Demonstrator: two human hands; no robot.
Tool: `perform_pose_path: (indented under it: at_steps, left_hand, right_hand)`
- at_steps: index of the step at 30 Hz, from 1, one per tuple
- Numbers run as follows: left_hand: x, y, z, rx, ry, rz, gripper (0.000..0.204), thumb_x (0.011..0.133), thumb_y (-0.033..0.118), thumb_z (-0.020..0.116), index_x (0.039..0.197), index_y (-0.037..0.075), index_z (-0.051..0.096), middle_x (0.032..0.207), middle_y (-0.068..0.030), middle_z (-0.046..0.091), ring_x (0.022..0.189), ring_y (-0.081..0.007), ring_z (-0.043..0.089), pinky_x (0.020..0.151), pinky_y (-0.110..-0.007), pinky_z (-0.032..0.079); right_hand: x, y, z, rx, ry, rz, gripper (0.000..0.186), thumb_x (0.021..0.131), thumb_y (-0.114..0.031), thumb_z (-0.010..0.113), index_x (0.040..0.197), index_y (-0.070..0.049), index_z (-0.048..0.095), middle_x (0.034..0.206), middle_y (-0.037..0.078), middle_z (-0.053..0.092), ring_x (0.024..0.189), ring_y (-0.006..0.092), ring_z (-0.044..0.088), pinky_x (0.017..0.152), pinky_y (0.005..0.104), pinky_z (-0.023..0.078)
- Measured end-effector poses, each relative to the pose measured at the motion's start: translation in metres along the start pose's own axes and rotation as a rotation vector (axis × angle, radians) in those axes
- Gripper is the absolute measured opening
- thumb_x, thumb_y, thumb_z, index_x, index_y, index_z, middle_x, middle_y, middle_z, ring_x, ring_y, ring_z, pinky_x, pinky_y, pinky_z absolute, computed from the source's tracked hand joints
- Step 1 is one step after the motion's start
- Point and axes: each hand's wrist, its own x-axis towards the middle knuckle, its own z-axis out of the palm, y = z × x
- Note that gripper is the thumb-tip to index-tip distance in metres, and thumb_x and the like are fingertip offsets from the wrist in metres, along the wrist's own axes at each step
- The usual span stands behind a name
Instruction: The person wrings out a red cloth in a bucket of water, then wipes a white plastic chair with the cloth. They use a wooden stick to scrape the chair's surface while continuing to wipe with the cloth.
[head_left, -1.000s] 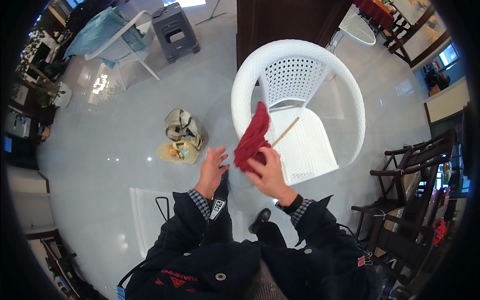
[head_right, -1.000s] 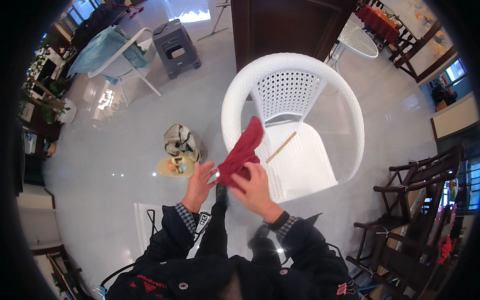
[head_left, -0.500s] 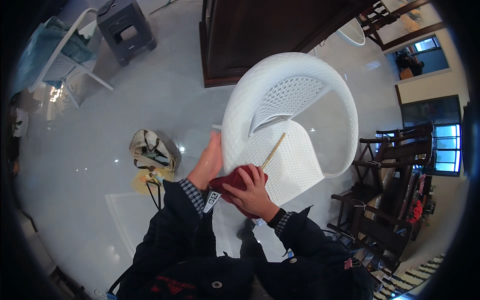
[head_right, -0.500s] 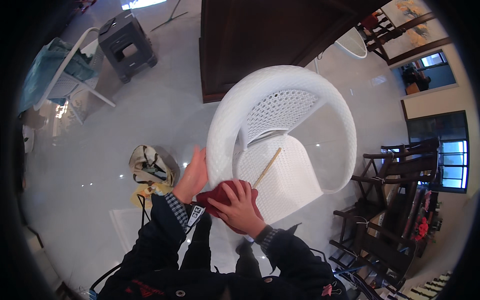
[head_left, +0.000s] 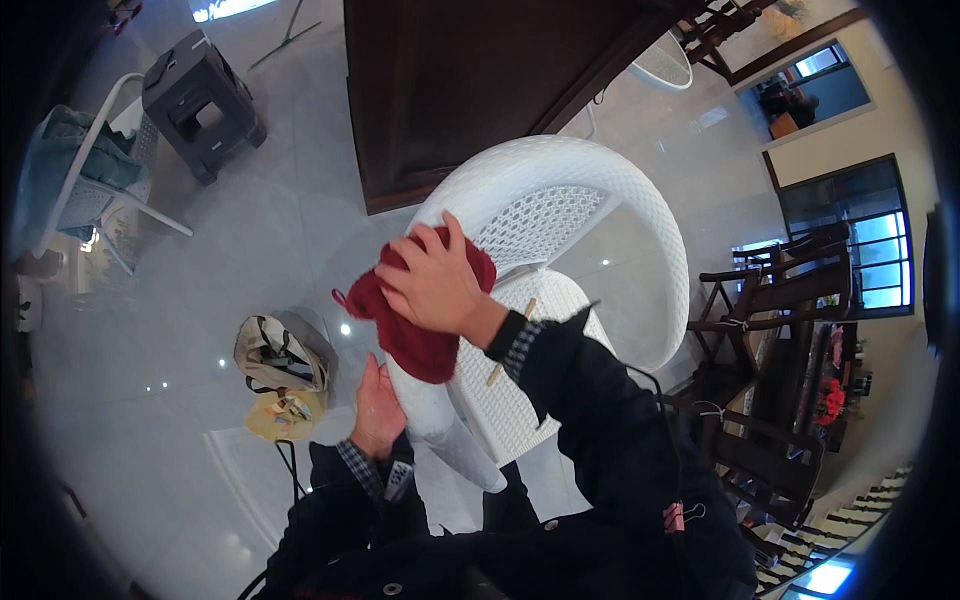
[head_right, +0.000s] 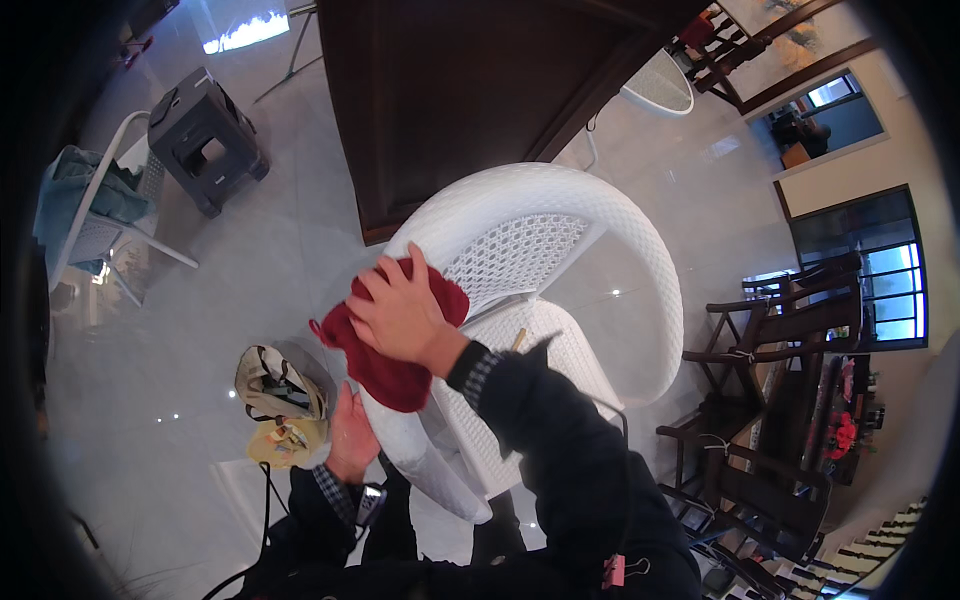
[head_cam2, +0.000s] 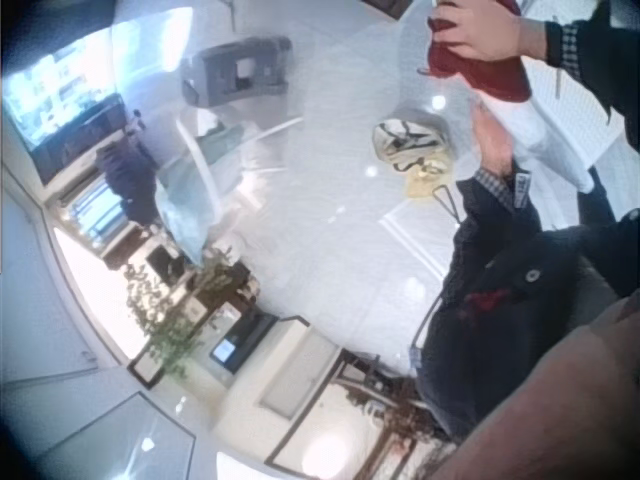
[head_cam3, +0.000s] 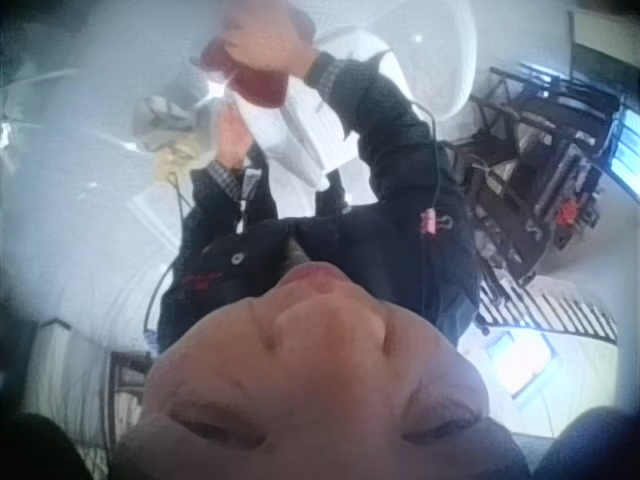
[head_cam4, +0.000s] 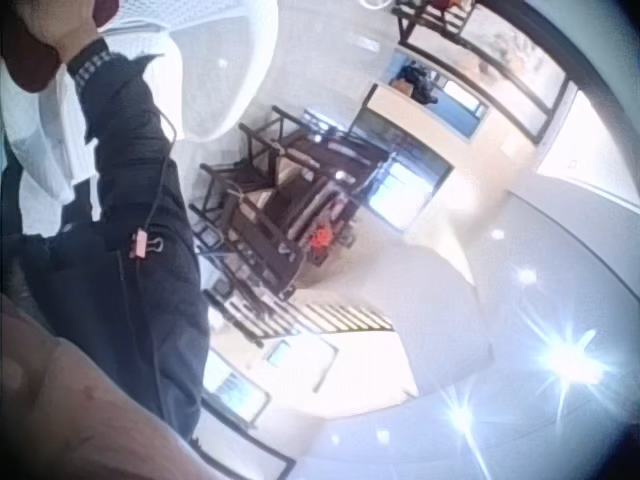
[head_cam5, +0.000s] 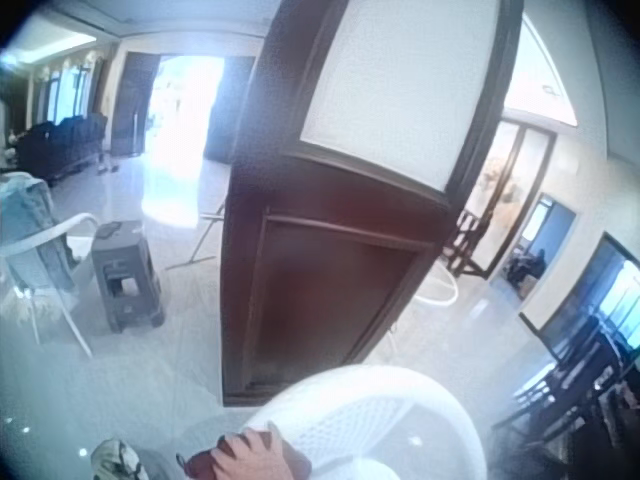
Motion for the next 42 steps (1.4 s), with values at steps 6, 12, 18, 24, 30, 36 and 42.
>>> perform_pose_path:
  at_steps: [6, 12, 18, 24, 30, 36, 42]
  left_hand:
    - [0.003, -0.045, 0.012, 1.116, 0.652, 0.686, 0.049, 0.108, 0.038, 0.037, 0.108, -0.005, 0.059, 0.098, -0.0118, 0.061, 0.090, -0.0233, 0.054, 0.086, -0.035, 0.044]
    - [0.011, -0.054, 0.022, 1.439, 0.824, 0.913, 0.040, 0.106, 0.031, 0.044, 0.088, -0.004, 0.052, 0.073, -0.0140, 0.053, 0.066, -0.0250, 0.047, 0.063, -0.041, 0.042]
    - [0.011, -0.053, 0.022, 1.538, 0.916, 0.885, 0.047, 0.107, 0.039, 0.040, 0.092, -0.003, 0.056, 0.078, -0.0120, 0.055, 0.073, -0.0239, 0.049, 0.070, -0.039, 0.042]
    - [0.012, -0.049, 0.007, 1.507, 0.955, 0.891, 0.050, 0.106, 0.043, 0.041, 0.092, -0.003, 0.056, 0.076, -0.0107, 0.052, 0.072, -0.0244, 0.046, 0.069, -0.038, 0.041]
    - [0.009, -0.046, 0.002, 1.488, 0.855, 0.934, 0.051, 0.106, 0.043, 0.041, 0.087, -0.002, 0.054, 0.075, -0.0076, 0.049, 0.073, -0.0202, 0.044, 0.070, -0.035, 0.040]
    - [0.009, -0.046, 0.007, 1.476, 0.822, 0.940, 0.051, 0.106, 0.044, 0.041, 0.089, -0.002, 0.055, 0.075, -0.0077, 0.049, 0.073, -0.0210, 0.044, 0.070, -0.036, 0.041]
    - [0.012, -0.045, 0.004, 1.440, 0.781, 0.934, 0.049, 0.106, 0.042, 0.041, 0.091, -0.002, 0.056, 0.076, -0.0063, 0.051, 0.073, -0.0199, 0.045, 0.069, -0.036, 0.041]
  right_hand:
    - [0.044, 0.066, -0.013, -0.144, -0.204, -0.045, 0.042, 0.094, -0.044, 0.050, 0.097, -0.012, 0.077, 0.108, 0.008, 0.063, 0.121, 0.0321, 0.047, 0.106, 0.0692, 0.024]
    - [0.029, 0.187, -0.043, -0.232, 0.028, 0.139, 0.040, 0.095, -0.044, 0.049, 0.114, -0.017, 0.072, 0.112, 0.006, 0.064, 0.112, 0.0305, 0.051, 0.101, 0.0638, 0.031]
    - [-0.047, 0.301, -0.086, -0.351, 0.069, 0.438, 0.038, 0.096, -0.044, 0.050, 0.114, -0.017, 0.070, 0.109, 0.006, 0.067, 0.101, 0.0317, 0.060, 0.079, 0.0546, 0.049]
    - [-0.168, 0.378, -0.138, -0.322, -0.083, 0.798, 0.045, 0.101, -0.045, 0.040, 0.102, -0.009, 0.068, 0.099, 0.016, 0.070, 0.090, 0.0446, 0.064, 0.081, 0.0544, 0.052]
    - [-0.281, 0.372, -0.158, -0.226, -0.078, 1.172, 0.057, 0.104, -0.047, 0.029, 0.104, -0.005, 0.067, 0.103, 0.022, 0.069, 0.097, 0.0447, 0.064, 0.085, 0.0551, 0.050]
    - [-0.400, 0.337, -0.150, -0.197, -0.078, 1.380, 0.056, 0.105, -0.045, 0.028, 0.102, -0.004, 0.067, 0.096, 0.023, 0.070, 0.089, 0.0457, 0.066, 0.078, 0.0549, 0.051]
    - [-0.489, 0.306, -0.186, -0.331, -0.031, 1.285, 0.037, 0.105, -0.028, 0.041, 0.113, -0.001, 0.066, 0.094, 0.024, 0.070, 0.086, 0.0444, 0.066, 0.074, 0.0520, 0.051]
